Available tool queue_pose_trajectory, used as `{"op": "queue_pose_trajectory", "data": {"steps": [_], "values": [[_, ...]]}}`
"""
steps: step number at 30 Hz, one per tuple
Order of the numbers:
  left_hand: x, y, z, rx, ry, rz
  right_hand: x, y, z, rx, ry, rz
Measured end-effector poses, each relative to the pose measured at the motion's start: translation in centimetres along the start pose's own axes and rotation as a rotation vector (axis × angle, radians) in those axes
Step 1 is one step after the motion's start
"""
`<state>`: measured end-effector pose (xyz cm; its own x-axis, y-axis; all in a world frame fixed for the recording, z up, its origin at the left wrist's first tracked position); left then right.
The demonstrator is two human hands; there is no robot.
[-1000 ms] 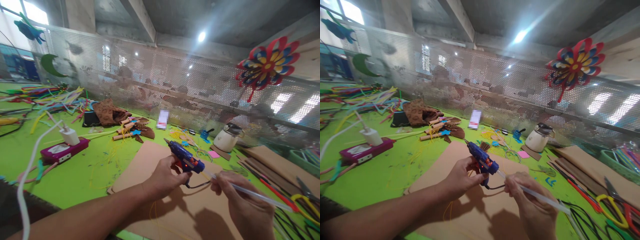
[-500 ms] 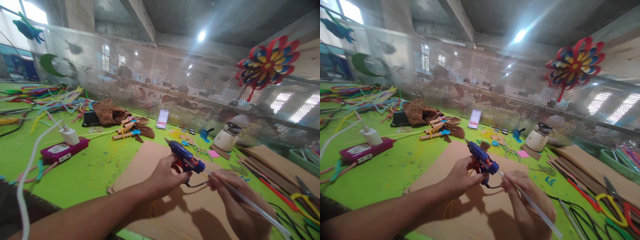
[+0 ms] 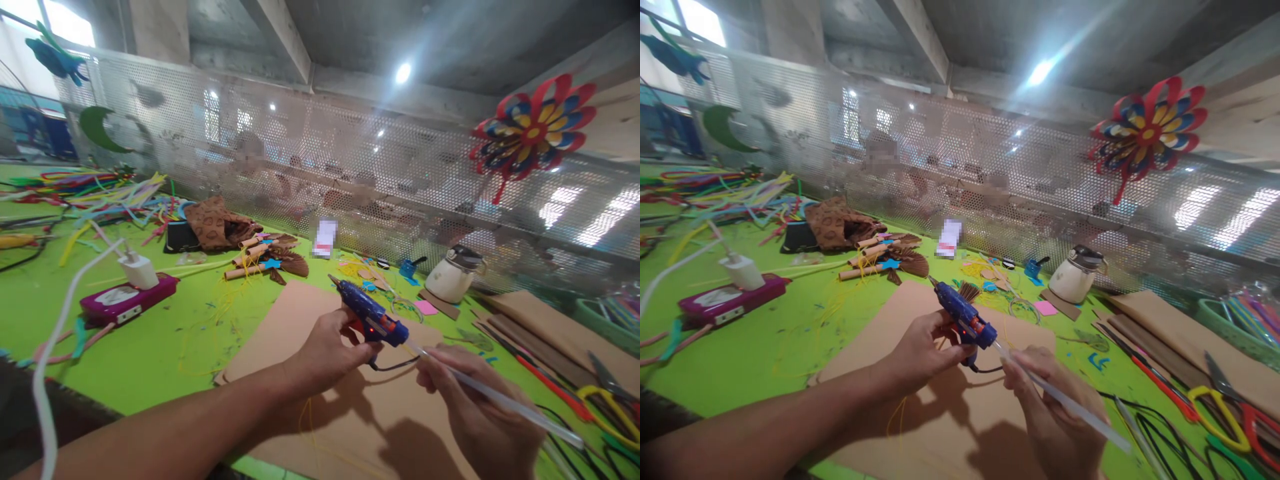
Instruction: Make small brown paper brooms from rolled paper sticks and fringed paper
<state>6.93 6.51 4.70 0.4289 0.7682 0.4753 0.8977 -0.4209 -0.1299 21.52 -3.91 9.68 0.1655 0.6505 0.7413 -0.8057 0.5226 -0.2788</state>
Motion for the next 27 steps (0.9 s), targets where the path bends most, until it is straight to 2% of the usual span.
{"op": "queue_pose_trajectory", "data": {"steps": [12,20,27], "values": [[0.1,0.1,0.1,0.003,-0.006,0.01,0.0,0.3,-2.0,0.149,0.293,-0.061],[-0.1,0.2,0.2,0.009,-0.026,0.013,-0.1,0.4,-2.2,0.165,0.288,-0.062],[-0.1,0.3,0.5,0.011,-0.035,0.019,0.0,0.4,-1.5,0.15,0.156,-0.042]]}}
Point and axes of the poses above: each hand's wrist, its own x-axis towards the middle knuckle, its own y-axis out of the palm, z = x × y, the point moved 9 cm from there along x, towards the middle knuckle, and after that the axes turned 9 degrees about y, right-handed, at the moved point
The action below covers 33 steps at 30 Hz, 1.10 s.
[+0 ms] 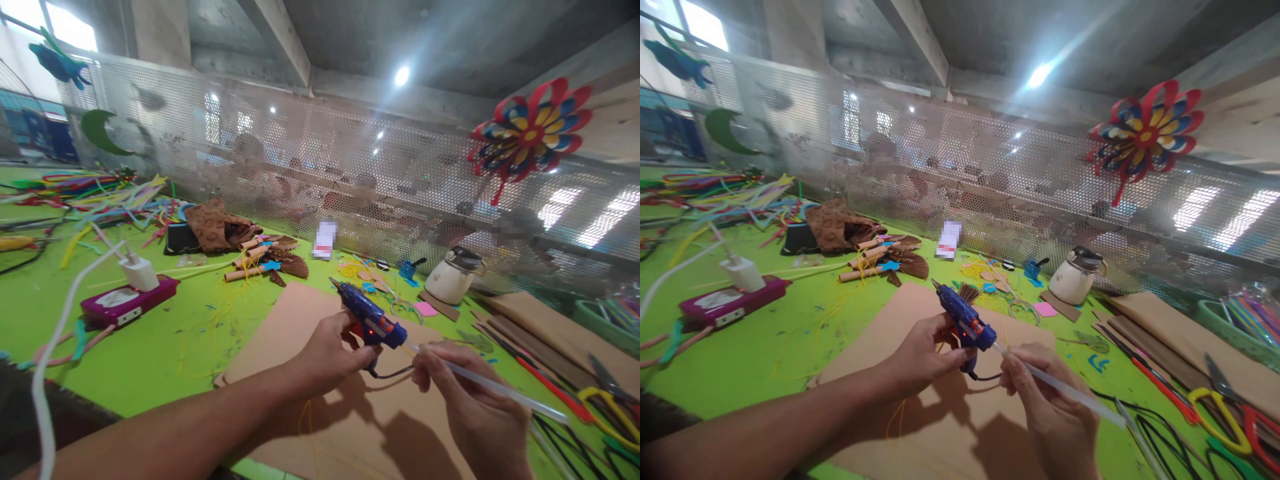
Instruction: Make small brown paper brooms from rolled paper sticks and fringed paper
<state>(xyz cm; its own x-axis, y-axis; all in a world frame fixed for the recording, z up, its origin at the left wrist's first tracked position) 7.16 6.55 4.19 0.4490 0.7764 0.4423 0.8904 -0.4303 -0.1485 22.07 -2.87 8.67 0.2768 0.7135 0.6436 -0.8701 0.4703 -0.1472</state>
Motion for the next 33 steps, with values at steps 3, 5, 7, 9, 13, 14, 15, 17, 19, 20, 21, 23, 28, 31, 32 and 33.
{"op": "queue_pose_trajectory", "data": {"steps": [3,5,7,9,13,14,15,17,19,20,21,23,28,31,32,33], "values": [[0.0,0.0,-0.1,-0.02,-0.003,0.002,0.0,0.0,0.2,-0.016,-0.03,0.011],[0.0,0.2,0.0,-0.05,-0.008,0.008,0.0,-0.1,-0.4,-0.017,0.02,0.008],[0.1,0.4,0.2,-0.083,-0.023,0.018,0.0,0.2,-1.4,-0.017,0.132,0.031],[0.1,0.6,0.3,-0.112,-0.034,0.035,0.1,1.2,-2.3,-0.038,0.219,0.109],[0.0,1.2,0.3,-0.113,-0.004,0.097,0.1,4.0,-2.2,-0.123,0.168,0.299],[0.0,1.4,0.4,-0.096,0.002,0.119,0.0,4.4,-2.2,-0.13,0.164,0.318],[-0.1,1.7,0.4,-0.077,0.008,0.143,-0.1,4.8,-2.3,-0.13,0.179,0.331],[-0.3,2.3,0.8,-0.056,0.009,0.183,-0.5,5.5,-2.8,-0.114,0.237,0.355],[-0.4,2.9,1.1,-0.069,0.005,0.216,-0.8,5.6,-3.3,-0.097,0.299,0.347],[-0.4,3.1,1.2,-0.079,0.003,0.233,-0.9,5.4,-3.6,-0.101,0.334,0.324],[-0.5,3.3,1.1,-0.082,0.004,0.252,-0.9,5.0,-4.0,-0.112,0.37,0.296],[-0.5,3.2,0.7,-0.031,0.019,0.28,-0.7,4.1,-4.8,-0.138,0.443,0.249],[0.4,0.3,0.0,0.352,-0.024,0.256,0.8,1.3,-5.7,0.004,0.521,0.104],[1.3,-2.1,0.6,0.559,-0.125,0.252,1.9,-0.7,-5.7,0.088,0.498,-0.019],[1.7,-3.2,0.7,0.665,-0.151,0.219,2.2,-1.3,-5.7,0.096,0.484,-0.048],[2.0,-4.2,0.6,0.727,-0.158,0.168,2.5,-1.7,-5.7,0.099,0.476,-0.062]]}}
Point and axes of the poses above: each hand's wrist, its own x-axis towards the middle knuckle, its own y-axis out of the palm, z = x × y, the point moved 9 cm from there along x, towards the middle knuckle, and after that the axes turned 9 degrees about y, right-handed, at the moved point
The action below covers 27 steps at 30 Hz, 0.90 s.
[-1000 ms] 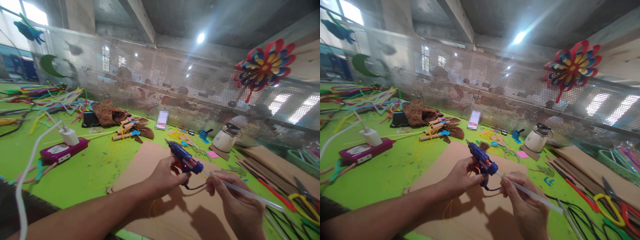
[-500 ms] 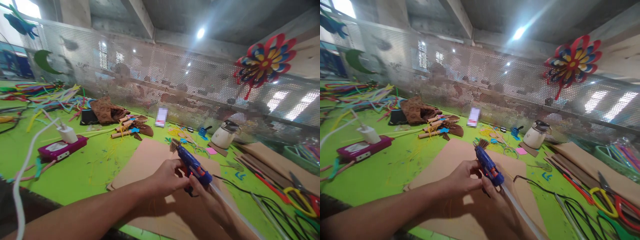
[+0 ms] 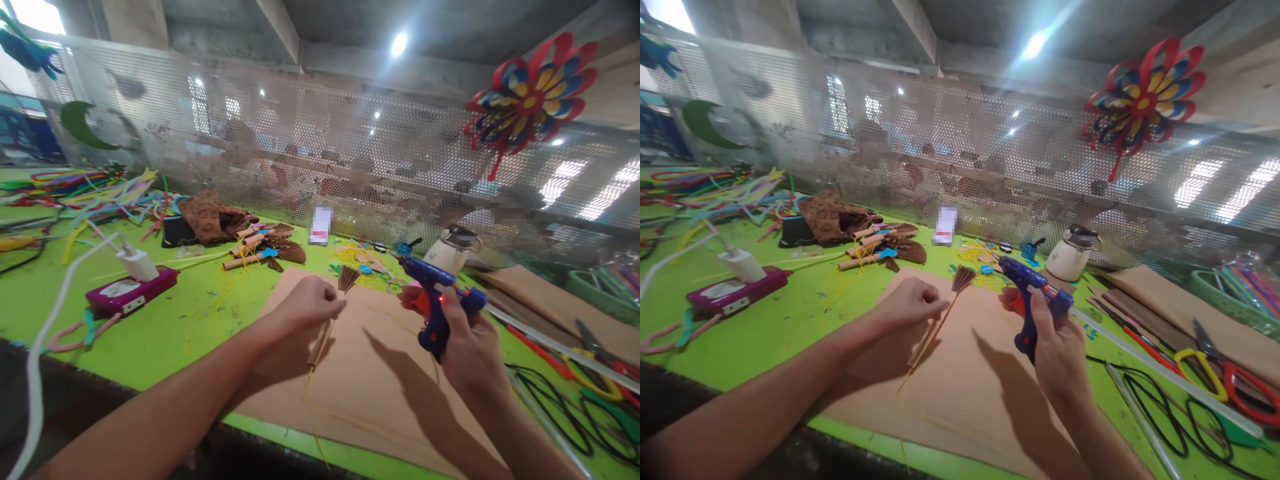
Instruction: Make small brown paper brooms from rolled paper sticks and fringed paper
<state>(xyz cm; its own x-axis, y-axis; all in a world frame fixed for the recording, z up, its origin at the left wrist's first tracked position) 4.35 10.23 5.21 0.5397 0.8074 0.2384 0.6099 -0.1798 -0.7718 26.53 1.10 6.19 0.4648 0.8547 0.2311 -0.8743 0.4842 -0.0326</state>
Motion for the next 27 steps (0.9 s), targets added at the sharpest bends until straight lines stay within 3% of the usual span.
{"op": "queue_pose_trajectory", "data": {"steps": [4,8,12,16,20,25,27], "values": [[0.3,-1.0,1.5,0.097,-0.083,-0.055,0.9,0.1,-0.6,0.001,0.039,0.078],[-0.7,1.2,1.7,0.112,-0.121,0.004,1.1,1.3,-2.1,0.012,0.131,0.192],[-0.8,2.9,2.3,0.034,-0.122,-0.012,0.7,2.2,-2.7,0.07,0.199,0.247],[-0.2,3.5,3.1,-0.175,-0.138,-0.024,0.2,2.8,-2.6,0.071,0.253,0.286],[0.0,3.3,2.3,-0.461,-0.135,-0.025,0.0,2.6,-2.1,0.042,0.242,0.291],[-0.2,3.8,0.5,-0.891,-0.106,0.042,-0.3,1.5,-0.5,-0.039,0.129,0.265],[-0.2,3.8,0.4,-1.053,-0.106,0.008,-0.6,1.1,0.6,-0.07,0.06,0.265]]}}
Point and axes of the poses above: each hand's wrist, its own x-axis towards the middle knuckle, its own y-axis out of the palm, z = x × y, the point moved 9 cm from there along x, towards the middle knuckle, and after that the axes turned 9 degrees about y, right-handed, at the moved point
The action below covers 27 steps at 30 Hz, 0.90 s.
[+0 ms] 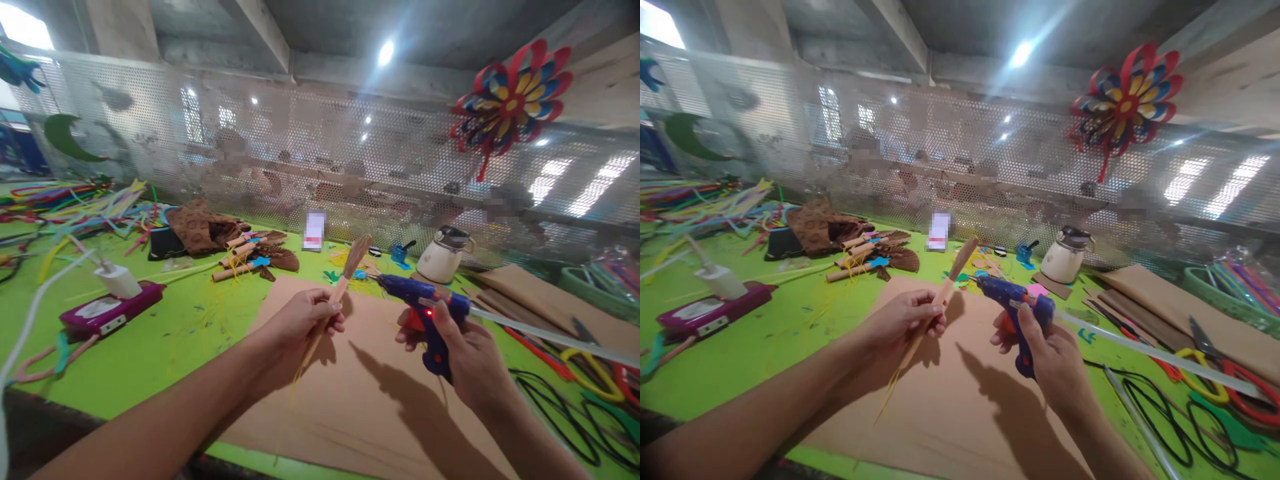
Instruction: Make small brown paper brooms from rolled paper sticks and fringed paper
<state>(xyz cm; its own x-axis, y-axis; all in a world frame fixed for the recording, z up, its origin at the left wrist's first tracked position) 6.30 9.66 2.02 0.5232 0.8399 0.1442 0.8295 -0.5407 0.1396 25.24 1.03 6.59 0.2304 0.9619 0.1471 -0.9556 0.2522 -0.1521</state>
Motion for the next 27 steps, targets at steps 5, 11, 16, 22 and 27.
{"op": "queue_pose_trajectory", "data": {"steps": [5,11,16,22,27], "values": [[0.0,-0.8,-0.2,-0.043,0.026,-0.108,-1.1,0.2,2.0,-0.126,-0.119,0.017],[-0.7,0.0,-1.4,-0.187,0.041,-0.102,-1.3,0.5,2.0,-0.173,-0.118,-0.002],[-0.8,-0.4,-1.3,-0.249,0.038,-0.133,-1.4,0.4,2.4,-0.195,-0.153,-0.012],[-0.9,0.0,-1.8,-0.182,0.064,-0.108,-1.6,0.7,2.6,-0.264,-0.16,0.0],[-0.9,0.7,-2.0,-0.075,0.116,-0.036,-1.6,0.5,2.1,-0.31,-0.127,-0.03]]}}
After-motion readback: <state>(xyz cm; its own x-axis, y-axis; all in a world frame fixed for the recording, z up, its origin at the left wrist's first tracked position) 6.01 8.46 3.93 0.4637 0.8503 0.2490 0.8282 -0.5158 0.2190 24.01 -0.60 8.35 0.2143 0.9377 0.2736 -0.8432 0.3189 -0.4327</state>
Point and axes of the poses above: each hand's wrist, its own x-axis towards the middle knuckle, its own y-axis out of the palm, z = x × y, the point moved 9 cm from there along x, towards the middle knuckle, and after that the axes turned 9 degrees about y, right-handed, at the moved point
